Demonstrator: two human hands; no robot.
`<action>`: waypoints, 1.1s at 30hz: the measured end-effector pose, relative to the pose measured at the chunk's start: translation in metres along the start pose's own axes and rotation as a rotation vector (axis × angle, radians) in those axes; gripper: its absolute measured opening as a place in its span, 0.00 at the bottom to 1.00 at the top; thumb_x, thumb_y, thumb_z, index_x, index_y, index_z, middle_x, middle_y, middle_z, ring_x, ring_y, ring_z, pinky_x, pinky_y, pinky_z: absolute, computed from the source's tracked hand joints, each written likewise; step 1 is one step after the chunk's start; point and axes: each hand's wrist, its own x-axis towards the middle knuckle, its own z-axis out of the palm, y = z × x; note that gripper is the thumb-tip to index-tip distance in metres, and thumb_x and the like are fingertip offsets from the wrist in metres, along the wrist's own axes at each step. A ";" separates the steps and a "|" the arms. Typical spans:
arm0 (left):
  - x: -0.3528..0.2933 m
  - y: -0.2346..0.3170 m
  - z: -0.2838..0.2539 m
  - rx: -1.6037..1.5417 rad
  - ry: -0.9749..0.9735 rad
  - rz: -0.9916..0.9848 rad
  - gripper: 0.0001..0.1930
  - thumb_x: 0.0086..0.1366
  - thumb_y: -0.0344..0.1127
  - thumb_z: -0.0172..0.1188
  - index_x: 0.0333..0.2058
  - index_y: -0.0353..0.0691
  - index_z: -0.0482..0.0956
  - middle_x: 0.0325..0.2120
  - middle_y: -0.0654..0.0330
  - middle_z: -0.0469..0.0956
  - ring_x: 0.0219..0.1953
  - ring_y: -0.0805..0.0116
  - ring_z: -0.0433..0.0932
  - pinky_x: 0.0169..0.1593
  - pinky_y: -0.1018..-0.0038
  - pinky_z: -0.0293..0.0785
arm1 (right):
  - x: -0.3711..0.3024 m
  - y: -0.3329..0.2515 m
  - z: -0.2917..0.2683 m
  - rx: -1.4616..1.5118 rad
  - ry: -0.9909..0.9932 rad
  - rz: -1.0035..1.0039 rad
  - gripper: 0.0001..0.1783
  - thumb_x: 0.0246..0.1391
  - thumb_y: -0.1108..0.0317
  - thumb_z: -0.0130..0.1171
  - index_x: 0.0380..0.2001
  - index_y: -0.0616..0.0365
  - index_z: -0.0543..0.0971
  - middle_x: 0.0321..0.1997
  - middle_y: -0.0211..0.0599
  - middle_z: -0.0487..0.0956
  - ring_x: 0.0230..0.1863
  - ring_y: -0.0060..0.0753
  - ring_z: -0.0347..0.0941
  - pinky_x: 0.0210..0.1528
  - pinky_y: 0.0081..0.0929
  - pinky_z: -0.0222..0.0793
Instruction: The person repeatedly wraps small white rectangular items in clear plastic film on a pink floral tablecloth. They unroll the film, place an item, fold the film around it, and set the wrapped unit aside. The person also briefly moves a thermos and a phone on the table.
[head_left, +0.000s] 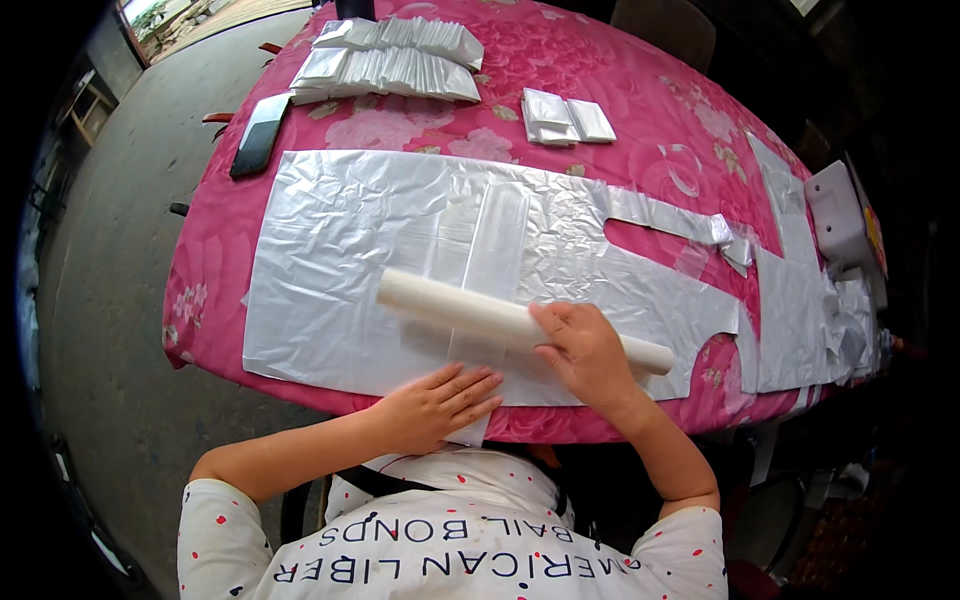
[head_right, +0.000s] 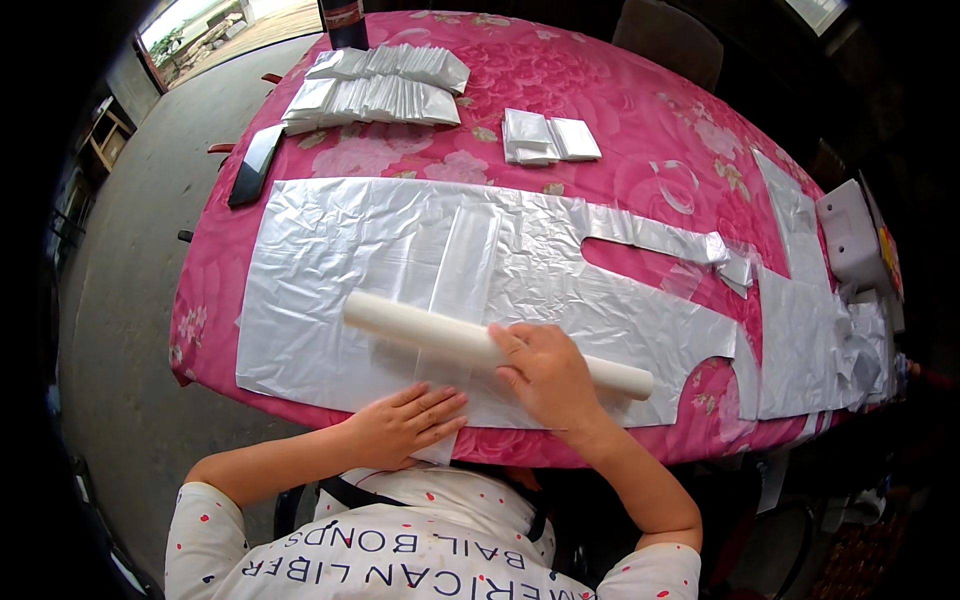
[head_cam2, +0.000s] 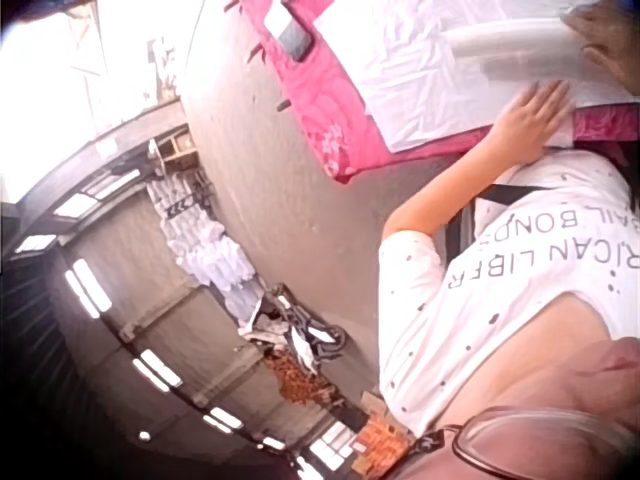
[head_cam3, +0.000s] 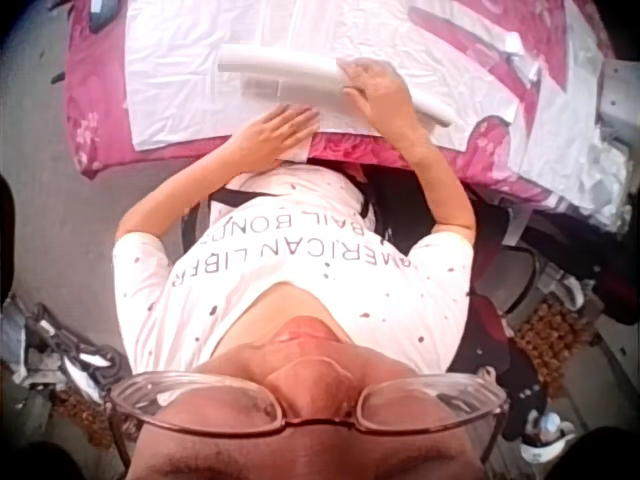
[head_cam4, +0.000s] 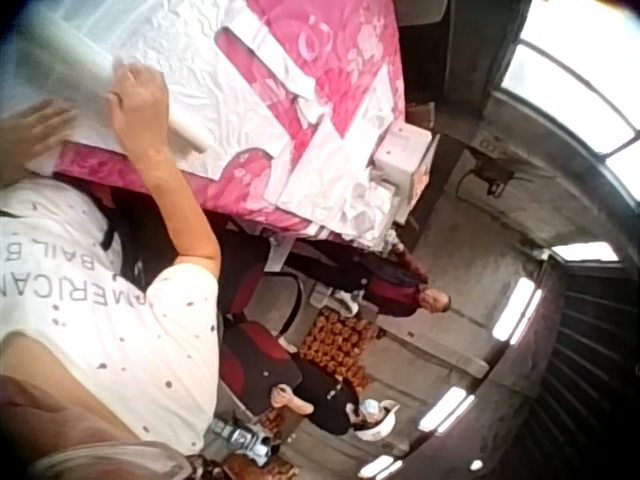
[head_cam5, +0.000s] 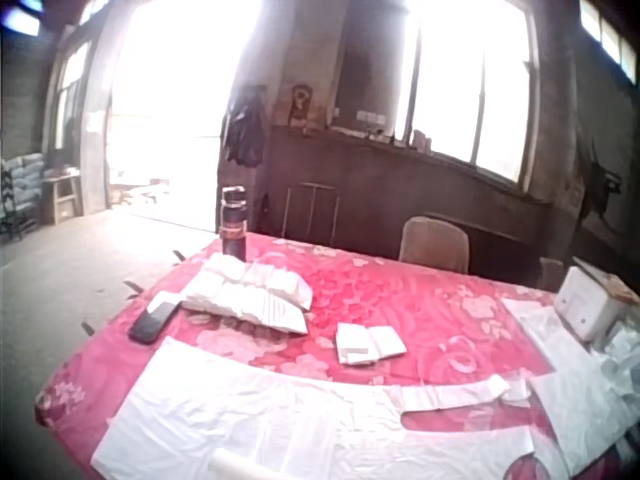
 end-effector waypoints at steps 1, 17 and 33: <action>0.003 0.008 0.009 0.081 0.033 -0.009 0.33 0.55 0.44 0.50 0.59 0.42 0.57 0.61 0.52 0.53 0.64 0.60 0.50 0.65 0.61 0.44 | 0.002 -0.008 0.007 -0.005 -0.018 -0.054 0.27 0.39 0.72 0.62 0.49 0.54 0.73 0.43 0.37 0.73 0.45 0.41 0.67 0.49 0.34 0.62; 0.001 0.017 0.014 0.154 0.153 0.007 0.25 0.59 0.37 0.44 0.57 0.45 0.61 0.60 0.56 0.58 0.62 0.63 0.57 0.63 0.65 0.52 | 0.129 0.063 0.026 -0.225 0.289 -0.120 0.24 0.42 0.72 0.59 0.48 0.55 0.73 0.49 0.39 0.72 0.52 0.43 0.65 0.56 0.37 0.57; -0.003 -0.001 -0.010 -0.251 0.429 -0.006 0.25 0.50 0.34 0.57 0.49 0.36 0.69 0.51 0.54 0.68 0.54 0.60 0.68 0.57 0.64 0.62 | -0.009 -0.013 0.046 0.050 -0.086 -0.242 0.25 0.36 0.76 0.59 0.44 0.60 0.73 0.52 0.41 0.70 0.54 0.44 0.65 0.54 0.34 0.64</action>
